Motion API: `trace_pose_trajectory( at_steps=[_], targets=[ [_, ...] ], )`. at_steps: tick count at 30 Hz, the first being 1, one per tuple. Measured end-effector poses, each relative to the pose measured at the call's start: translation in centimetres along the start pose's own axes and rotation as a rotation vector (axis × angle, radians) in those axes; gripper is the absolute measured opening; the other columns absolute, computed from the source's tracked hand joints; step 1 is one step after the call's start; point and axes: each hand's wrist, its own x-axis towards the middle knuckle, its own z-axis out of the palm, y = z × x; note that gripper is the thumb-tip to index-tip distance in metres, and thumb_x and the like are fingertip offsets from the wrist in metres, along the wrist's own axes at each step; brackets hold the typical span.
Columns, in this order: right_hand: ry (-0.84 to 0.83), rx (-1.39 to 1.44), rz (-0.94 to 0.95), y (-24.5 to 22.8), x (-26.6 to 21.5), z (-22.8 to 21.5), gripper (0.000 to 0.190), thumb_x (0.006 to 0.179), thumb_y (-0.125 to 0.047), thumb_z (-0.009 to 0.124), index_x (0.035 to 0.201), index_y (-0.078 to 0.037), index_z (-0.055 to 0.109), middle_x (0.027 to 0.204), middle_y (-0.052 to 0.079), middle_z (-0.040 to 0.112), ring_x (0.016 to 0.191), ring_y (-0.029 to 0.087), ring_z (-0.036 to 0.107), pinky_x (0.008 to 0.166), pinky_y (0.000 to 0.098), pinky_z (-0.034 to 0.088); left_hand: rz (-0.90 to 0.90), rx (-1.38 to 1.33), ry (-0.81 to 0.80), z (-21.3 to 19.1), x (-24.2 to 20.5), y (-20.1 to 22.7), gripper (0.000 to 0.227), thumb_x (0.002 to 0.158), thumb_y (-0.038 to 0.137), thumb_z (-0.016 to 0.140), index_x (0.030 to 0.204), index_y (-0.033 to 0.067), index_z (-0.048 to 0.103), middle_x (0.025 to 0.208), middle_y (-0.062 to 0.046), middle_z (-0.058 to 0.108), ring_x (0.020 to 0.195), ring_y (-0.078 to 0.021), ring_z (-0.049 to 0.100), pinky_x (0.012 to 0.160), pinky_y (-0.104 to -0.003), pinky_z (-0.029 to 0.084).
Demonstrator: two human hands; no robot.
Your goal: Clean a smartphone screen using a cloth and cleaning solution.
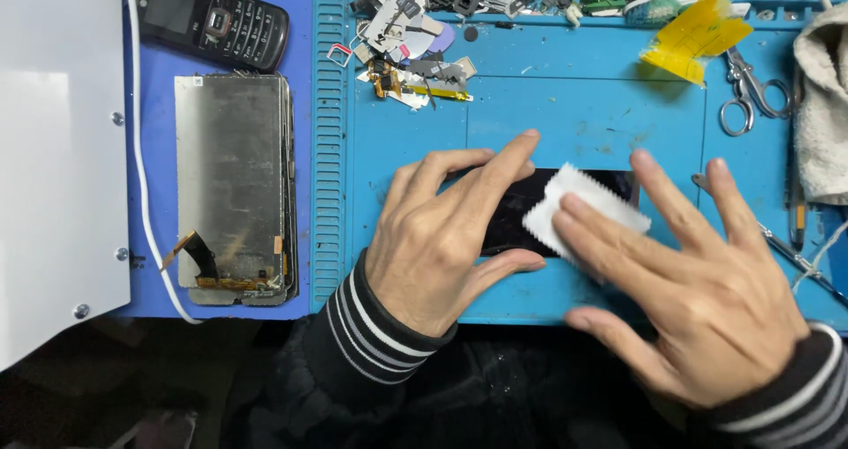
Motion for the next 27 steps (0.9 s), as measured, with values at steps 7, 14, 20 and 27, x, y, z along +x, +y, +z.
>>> trace_pose_trajectory(
  at_steps=[7,14,20,27],
  targets=[
    [0.041,0.081,0.021,-0.7,-0.3,-0.1,0.07,0.084,-0.05,0.059,0.145,-0.017,0.055,0.149,0.002,0.058,0.153,0.04,0.035,0.123,0.0726,0.017,-0.002,0.029,0.007,0.1,-0.2,0.0,0.1,0.071,0.033,0.091,0.151,0.0038,0.039,0.13,-0.005,0.075,0.126,-0.0224,0.061,0.11,-0.04,0.041],
    [0.085,0.13,0.089,0.1,-1.2,-0.4,0.06,0.076,-0.033,0.073,0.133,-0.016,0.066,0.143,0.001,0.064,0.153,0.04,0.041,0.127,0.0656,0.028,0.026,0.013,-0.009,-1.5,-0.8,0.2,0.104,0.067,0.017,0.095,0.151,-0.0051,0.038,0.156,-0.015,0.052,0.132,-0.0316,0.062,0.117,-0.042,0.049],
    [0.01,0.072,0.017,1.5,-1.4,1.4,0.076,0.08,-0.042,0.065,0.148,-0.012,0.049,0.158,0.005,0.05,0.156,0.042,0.031,0.126,0.0684,0.02,-0.019,-0.047,0.011,-1.7,-1.1,-0.3,0.11,0.063,0.014,0.095,0.152,-0.0032,0.033,0.129,-0.017,0.073,0.131,-0.0302,0.062,0.117,-0.043,0.047],
    [0.082,-0.042,-0.027,0.0,2.1,1.7,0.075,0.091,-0.055,0.053,0.155,-0.016,0.048,0.163,0.003,0.045,0.155,0.038,0.029,0.125,0.0686,0.012,-0.033,-0.031,0.039,-1.3,-1.4,-0.4,0.111,0.064,0.014,0.096,0.153,0.0016,0.032,0.129,-0.014,0.074,0.125,-0.0268,0.065,0.11,-0.04,0.055]
  ],
)
